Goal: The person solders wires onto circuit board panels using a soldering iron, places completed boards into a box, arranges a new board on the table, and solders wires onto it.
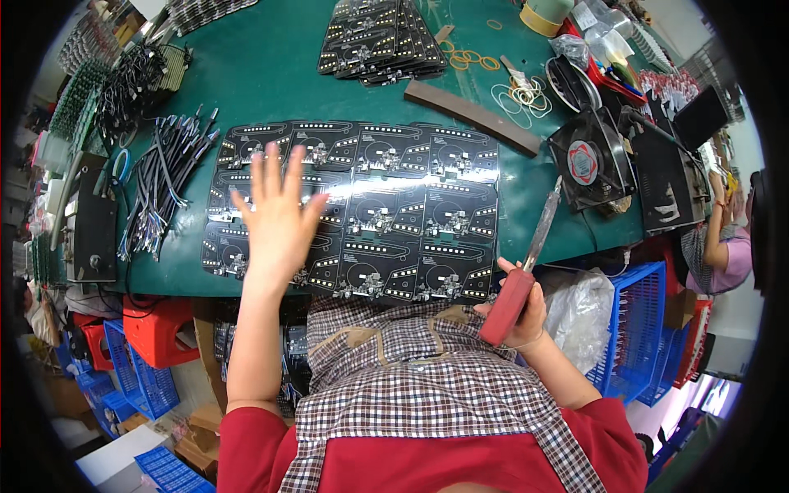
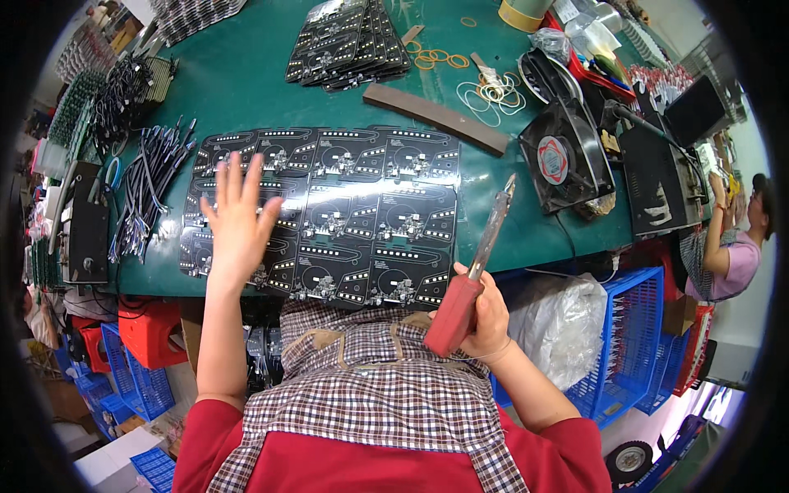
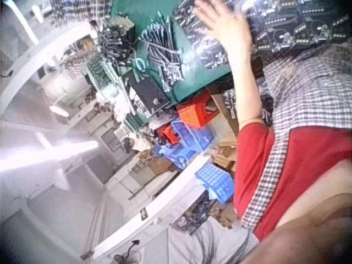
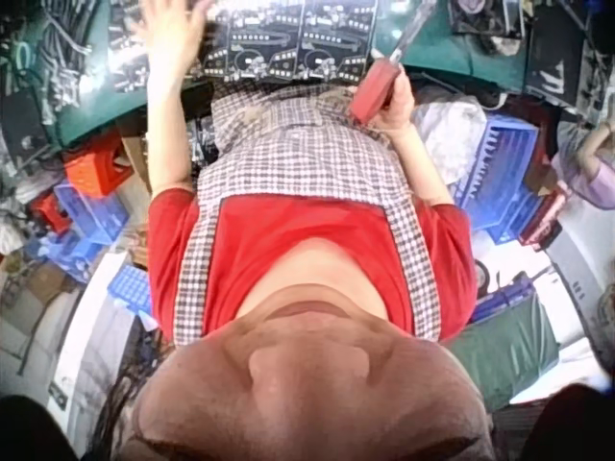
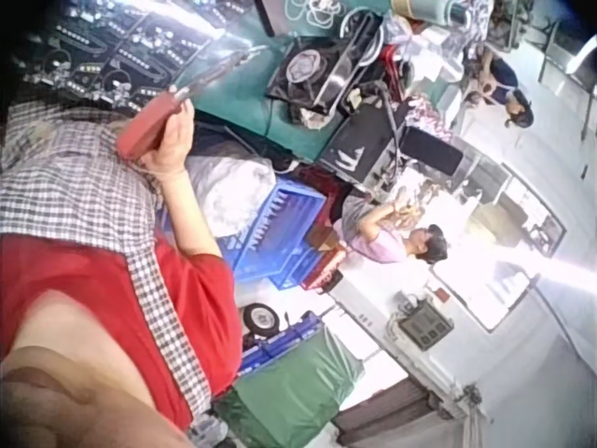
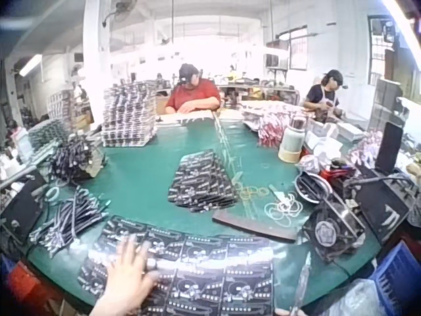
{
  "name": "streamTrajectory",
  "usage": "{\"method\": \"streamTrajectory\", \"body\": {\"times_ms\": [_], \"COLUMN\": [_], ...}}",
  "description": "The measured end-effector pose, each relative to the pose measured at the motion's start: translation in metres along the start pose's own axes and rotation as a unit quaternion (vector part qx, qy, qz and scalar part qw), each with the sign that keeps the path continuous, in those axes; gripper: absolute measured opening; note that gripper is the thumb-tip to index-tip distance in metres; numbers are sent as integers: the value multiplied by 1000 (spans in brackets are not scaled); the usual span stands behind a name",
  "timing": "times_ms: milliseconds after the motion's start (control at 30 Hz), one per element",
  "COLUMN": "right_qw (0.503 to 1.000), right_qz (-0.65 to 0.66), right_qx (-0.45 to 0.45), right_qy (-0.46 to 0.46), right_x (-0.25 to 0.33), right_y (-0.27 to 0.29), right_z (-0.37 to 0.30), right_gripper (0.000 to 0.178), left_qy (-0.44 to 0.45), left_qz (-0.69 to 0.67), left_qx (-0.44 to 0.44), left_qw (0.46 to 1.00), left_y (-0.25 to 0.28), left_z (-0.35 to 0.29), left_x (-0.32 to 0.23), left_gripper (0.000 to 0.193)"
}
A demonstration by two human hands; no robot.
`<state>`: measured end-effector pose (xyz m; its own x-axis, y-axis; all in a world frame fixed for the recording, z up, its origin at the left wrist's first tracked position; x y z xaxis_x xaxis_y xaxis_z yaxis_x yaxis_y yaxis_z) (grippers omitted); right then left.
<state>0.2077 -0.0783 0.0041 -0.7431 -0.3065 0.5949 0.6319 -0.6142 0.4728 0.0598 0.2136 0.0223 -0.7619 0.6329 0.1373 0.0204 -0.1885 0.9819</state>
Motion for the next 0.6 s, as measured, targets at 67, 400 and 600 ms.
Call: {"method": "streamTrajectory", "body": {"times_ms": [67, 400, 600], "right_qw": [1000, 999, 999], "right_qz": [-2, -22, -24], "right_qx": [14, 39, 33], "right_qy": [0, 20, 15], "right_x": [-1, -3, -3], "right_y": [-3, -7, -7], "right_z": [-3, 0, 1], "right_gripper": [111, 112, 109], "left_qy": [64, 86, 82], "left_qz": [-31, 2, -30], "left_qx": [66, 46, 11], "left_qw": [995, 995, 996], "left_y": [-31, -44, -29], "left_z": [0, 4, 6], "left_x": [25, 24, 23], "left_gripper": [62, 56, 61]}}
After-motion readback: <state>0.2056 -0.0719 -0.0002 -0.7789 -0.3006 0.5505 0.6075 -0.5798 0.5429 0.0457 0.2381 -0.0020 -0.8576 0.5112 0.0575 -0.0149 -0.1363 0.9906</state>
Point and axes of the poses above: each hand's wrist, its own z-axis towards the middle knuckle, its own y-axis out of the back of the hand, x = y × z, the point moved 7 cm from there along z, towards the middle knuckle, and after that the axes turned 12 degrees about z, right-handed, at the moved point
